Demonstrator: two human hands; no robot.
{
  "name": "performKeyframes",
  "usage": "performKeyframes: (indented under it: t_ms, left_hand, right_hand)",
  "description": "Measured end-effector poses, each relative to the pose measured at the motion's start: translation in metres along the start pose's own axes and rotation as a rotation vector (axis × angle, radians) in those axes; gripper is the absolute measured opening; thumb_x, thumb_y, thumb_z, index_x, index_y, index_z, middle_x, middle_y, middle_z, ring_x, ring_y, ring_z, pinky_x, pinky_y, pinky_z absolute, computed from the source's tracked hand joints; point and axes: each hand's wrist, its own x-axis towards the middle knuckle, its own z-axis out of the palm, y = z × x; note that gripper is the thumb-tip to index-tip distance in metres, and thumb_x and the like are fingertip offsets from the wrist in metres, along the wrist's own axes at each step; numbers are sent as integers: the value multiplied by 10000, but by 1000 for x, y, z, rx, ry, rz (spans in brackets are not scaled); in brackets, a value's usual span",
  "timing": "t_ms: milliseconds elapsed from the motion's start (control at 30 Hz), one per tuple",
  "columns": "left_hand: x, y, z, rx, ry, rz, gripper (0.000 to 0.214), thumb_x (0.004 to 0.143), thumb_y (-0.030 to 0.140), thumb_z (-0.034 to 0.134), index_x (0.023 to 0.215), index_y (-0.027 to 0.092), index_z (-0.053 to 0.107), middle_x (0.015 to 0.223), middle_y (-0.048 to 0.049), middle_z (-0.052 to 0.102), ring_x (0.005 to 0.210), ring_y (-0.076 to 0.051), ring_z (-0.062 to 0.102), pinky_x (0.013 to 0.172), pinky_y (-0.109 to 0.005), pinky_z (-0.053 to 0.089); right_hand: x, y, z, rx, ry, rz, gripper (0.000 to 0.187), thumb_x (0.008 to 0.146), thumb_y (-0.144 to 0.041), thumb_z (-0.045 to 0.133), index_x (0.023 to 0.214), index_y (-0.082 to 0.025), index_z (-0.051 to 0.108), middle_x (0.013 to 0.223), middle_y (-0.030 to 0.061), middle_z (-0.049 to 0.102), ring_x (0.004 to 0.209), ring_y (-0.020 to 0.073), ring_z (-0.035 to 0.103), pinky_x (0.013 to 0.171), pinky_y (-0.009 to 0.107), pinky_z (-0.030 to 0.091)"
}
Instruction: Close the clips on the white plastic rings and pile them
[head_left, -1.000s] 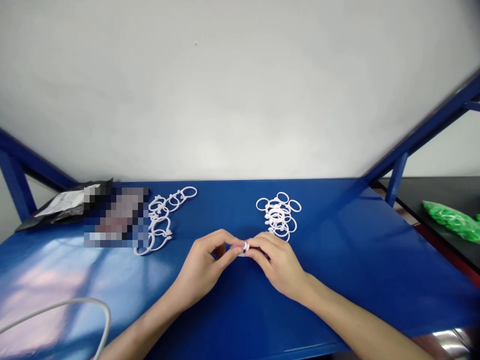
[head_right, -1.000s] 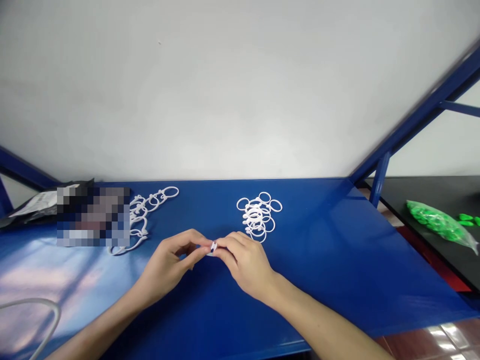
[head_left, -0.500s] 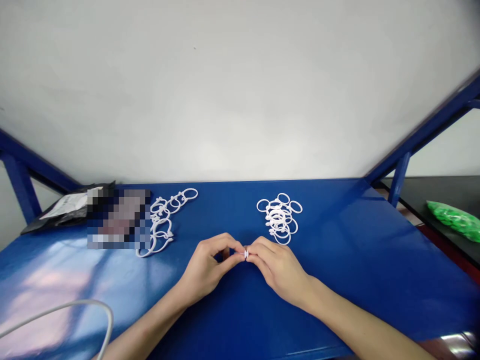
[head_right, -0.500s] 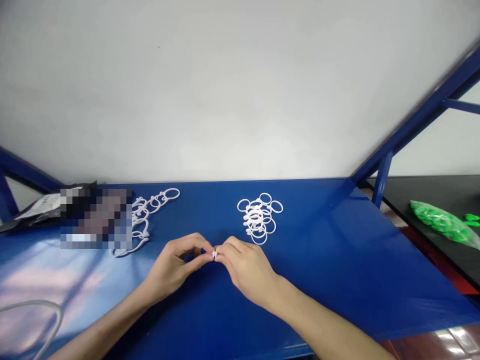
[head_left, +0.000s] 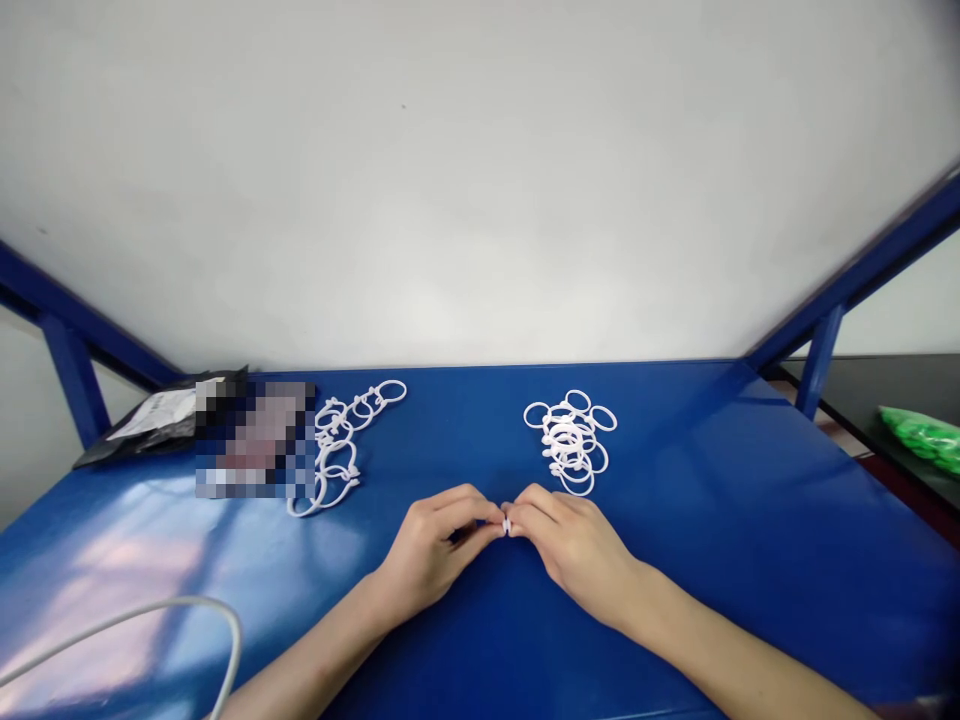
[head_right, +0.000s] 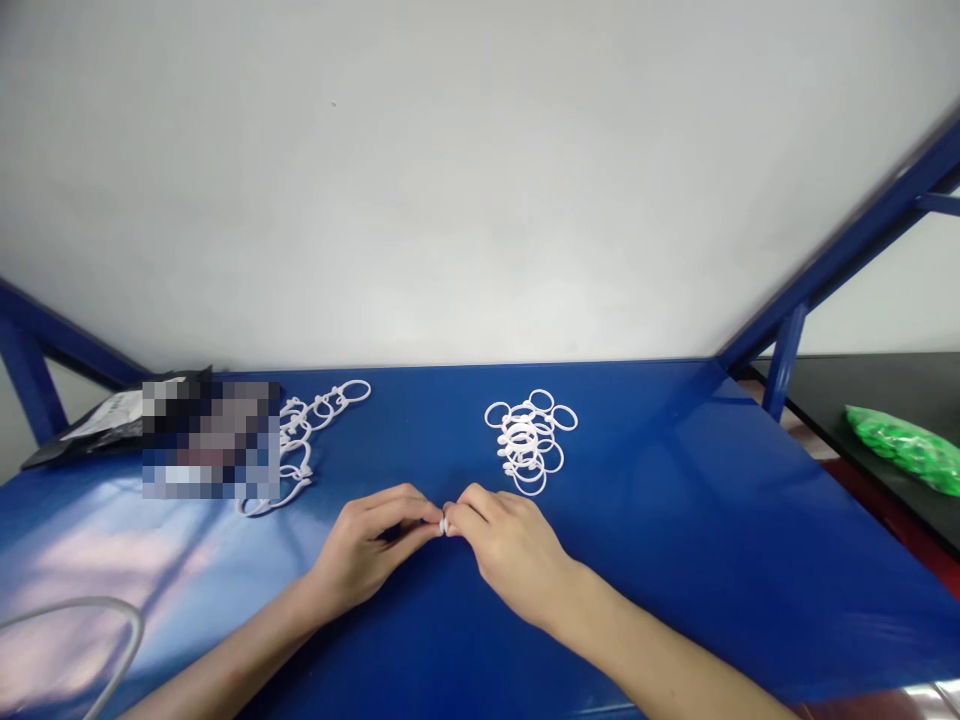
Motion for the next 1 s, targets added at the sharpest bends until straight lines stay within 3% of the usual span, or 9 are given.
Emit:
performKeyframes:
  t_ms: [233,400,533,600,700,767,833,900,1000]
  left_hand:
    - [-2,-1,2,17,41,78,116,957,156,643,997,203,742,847,-32,760,728,-116,727,693,-186,576]
    - [3,-3,-2,103,-23,73,122,976,168,612,1003,204,725,880,-30,763,752,-116,726,691,-194,571]
    - [11,-8,-21,464,25,178,146,1002,232,582,1020,210,726,950,-38,779,830,-158,738,787,-269,572]
    - [15,-11,-38,763,161,84,194,1010,281,562,1031,194,734,965,-64,775,860,-213,741,812,-335,567]
    - [17,-16,-65,1119,242,-302,317,1012,358,522,1153,144,708,1081,-140,737,933,-322,729,775,-421,564]
    - [16,-19,-79,1225,150,-529,380,1011,382,492,1221,122,674,1149,-177,701,932,-366,720,732,-452,559]
    - [14,-21,-87,1235,5,-653,383,1011,339,454,1250,110,647,1157,-190,682,895,-366,723,695,-447,551]
    - [12,-26,-90,1202,-119,-679,380,994,232,419,1291,107,621,1156,-187,677,893,-348,726,692,-426,545]
    - [7,-36,-88,1149,-190,-605,504,888,48,407,1355,119,585,1202,-175,664,909,-312,725,747,-405,539]
  right_hand:
    - [0,-3,5,71,48,28,299,1088,-177,385,969,-174,659,848,38,657,662,141,657,621,250,527]
    - [3,-5,11,117,76,103,315,1100,-230,379,983,-177,667,861,40,673,666,144,656,616,253,518]
    - [8,0,11,111,141,163,269,1093,-315,450,1015,-204,682,900,27,710,747,146,694,671,248,521]
    - [10,7,5,51,209,212,257,1078,-342,489,976,-211,685,884,21,716,738,144,693,650,244,504]
    - [10,25,-6,-59,318,330,238,1058,-350,518,947,-214,678,894,20,724,702,140,681,615,249,487]
    - [10,38,-13,-154,340,421,218,1046,-347,527,963,-214,679,934,26,727,698,150,684,606,262,491]
    - [10,47,-17,-238,305,495,201,1031,-345,539,985,-214,684,971,34,721,714,169,695,587,276,496]
    - [11,50,-17,-269,264,540,187,1017,-344,557,1038,-215,690,1032,45,708,747,183,709,579,285,511]
    - [11,44,-15,-246,262,553,227,1009,-349,573,1165,-218,674,1136,64,680,768,186,716,602,302,550]
